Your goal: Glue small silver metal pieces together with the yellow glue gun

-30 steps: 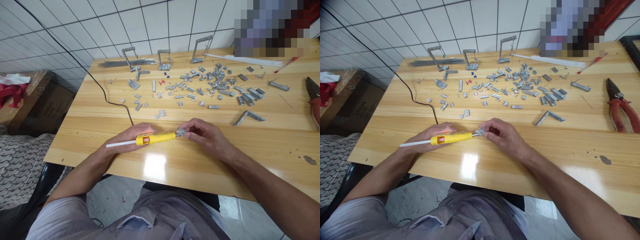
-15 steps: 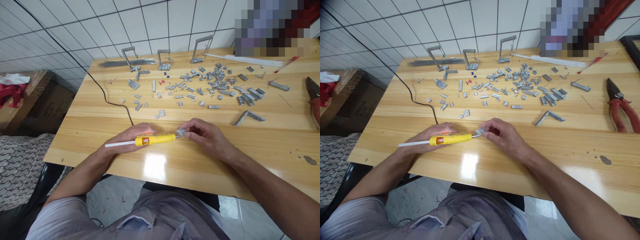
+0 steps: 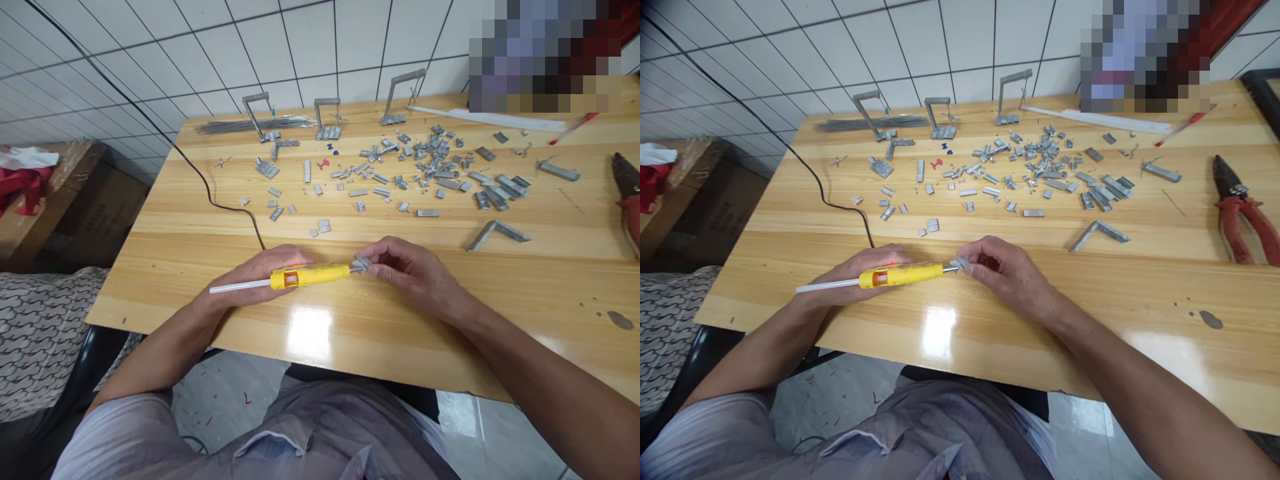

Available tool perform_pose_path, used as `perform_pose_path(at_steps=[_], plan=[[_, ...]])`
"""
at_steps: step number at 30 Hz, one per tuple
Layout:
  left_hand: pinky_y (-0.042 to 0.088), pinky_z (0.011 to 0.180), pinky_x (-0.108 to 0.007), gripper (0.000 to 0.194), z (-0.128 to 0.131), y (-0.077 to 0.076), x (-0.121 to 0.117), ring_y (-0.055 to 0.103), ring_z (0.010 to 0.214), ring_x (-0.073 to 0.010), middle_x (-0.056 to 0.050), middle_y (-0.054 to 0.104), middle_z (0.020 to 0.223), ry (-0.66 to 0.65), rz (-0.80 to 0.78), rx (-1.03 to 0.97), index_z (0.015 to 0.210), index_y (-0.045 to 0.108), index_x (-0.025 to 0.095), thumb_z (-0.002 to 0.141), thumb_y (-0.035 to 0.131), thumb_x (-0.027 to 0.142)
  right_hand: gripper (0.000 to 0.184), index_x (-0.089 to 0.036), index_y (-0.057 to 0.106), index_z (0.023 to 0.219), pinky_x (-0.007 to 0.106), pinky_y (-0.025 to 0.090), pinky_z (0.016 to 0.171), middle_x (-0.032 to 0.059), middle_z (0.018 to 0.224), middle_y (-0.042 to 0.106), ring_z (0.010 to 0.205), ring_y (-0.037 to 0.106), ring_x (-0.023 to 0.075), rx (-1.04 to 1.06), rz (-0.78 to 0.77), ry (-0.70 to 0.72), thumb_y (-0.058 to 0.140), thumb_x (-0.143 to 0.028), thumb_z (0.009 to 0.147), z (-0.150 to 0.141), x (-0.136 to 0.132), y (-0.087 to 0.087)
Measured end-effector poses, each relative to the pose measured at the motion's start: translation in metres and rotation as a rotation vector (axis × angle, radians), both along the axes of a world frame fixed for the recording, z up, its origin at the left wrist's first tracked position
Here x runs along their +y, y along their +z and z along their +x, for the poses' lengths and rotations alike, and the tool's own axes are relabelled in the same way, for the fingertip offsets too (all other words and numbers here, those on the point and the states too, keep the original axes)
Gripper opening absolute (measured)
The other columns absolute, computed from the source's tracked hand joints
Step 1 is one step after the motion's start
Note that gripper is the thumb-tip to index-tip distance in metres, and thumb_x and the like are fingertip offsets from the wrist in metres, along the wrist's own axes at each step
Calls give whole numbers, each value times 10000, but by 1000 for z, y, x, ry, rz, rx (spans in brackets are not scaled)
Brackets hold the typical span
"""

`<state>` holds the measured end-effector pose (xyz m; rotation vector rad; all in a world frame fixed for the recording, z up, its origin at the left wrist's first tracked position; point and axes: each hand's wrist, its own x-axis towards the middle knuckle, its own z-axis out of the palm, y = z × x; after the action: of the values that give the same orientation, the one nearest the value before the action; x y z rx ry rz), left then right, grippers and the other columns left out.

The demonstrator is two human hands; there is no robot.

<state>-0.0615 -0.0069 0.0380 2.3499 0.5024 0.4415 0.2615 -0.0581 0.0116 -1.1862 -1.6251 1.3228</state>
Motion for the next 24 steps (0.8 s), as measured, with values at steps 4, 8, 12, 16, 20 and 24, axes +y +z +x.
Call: perform_pose_path(at_steps=[4, 8, 12, 16, 20, 24], plan=[[550, 802, -296, 254, 0, 1, 0, 694, 882, -193, -117, 738, 992, -1, -4, 4, 1248, 655, 147, 1099, 557, 327, 293, -248, 765, 1098, 383, 561, 797, 72, 1052, 781, 920, 714, 233, 0, -6, 6, 739, -499, 948, -1, 0, -1], [548, 805, -292, 269, 1, 2, -1, 692, 884, -186, -104, 731, 979, 7, -4, 31, 1235, 652, 154, 1114, 528, 360, 293, -241, 761, 1112, 372, 555, 786, 75, 1056, 781, 917, 710, 227, -1, 2, 14, 730, -487, 956, -1, 1, -1], [542, 793, -285, 274, 2, 5, -2, 691, 867, -181, -96, 733, 978, 26, -23, 40, 1219, 657, 161, 1117, 520, 375, 294, -241, 759, 1114, 364, 555, 777, 69, 1048, 783, 903, 709, 220, -4, 13, 17, 728, -489, 959, 0, 0, -1], [533, 776, -271, 249, 3, 7, -2, 681, 840, -170, -80, 716, 944, 19, -9, 55, 1192, 657, 160, 1116, 522, 355, 294, -248, 759, 1114, 368, 561, 782, 70, 1056, 785, 920, 719, 228, -11, 12, 16, 728, -497, 960, 0, 0, -1], [533, 773, -269, 252, 3, 8, -2, 685, 841, -171, -82, 720, 944, 15, 2, 46, 1190, 657, 161, 1119, 517, 358, 291, -246, 759, 1105, 366, 562, 782, 71, 1049, 784, 919, 721, 229, -9, 19, 12, 728, -496, 960, 0, 0, -1], [536, 785, -273, 252, 3, 7, -1, 690, 851, -173, -86, 726, 953, 13, -4, 39, 1193, 654, 160, 1119, 516, 358, 286, -241, 757, 1098, 366, 560, 786, 72, 1042, 785, 913, 718, 226, -6, 19, 17, 725, -490, 960, 0, 0, -1]])
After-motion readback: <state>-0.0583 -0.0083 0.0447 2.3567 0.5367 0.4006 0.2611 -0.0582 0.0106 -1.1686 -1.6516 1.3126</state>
